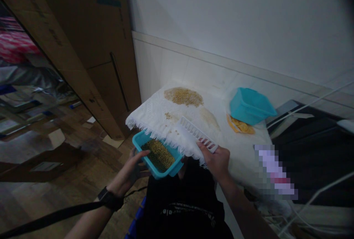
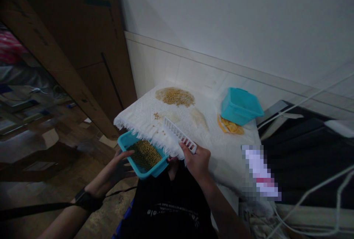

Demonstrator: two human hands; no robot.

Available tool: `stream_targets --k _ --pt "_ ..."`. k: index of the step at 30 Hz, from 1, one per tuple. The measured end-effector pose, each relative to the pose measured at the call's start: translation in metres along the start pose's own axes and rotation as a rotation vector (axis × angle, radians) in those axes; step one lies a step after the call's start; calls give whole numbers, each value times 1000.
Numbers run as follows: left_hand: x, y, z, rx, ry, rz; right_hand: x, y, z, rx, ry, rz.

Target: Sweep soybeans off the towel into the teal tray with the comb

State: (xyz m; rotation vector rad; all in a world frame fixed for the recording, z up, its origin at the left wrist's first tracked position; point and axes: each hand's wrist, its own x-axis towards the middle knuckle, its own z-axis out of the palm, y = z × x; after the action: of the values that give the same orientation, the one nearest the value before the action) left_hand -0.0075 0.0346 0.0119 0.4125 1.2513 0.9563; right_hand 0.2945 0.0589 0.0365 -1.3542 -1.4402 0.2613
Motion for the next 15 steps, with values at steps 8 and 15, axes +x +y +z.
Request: stream_targets --k 8,15 --pt "2 0 -1 -16 -8 19 5 -9 41 -34 17 -155" --pt "-2 5 -4 -20 -27 61 -1 -24 61 -28 -60 -237"
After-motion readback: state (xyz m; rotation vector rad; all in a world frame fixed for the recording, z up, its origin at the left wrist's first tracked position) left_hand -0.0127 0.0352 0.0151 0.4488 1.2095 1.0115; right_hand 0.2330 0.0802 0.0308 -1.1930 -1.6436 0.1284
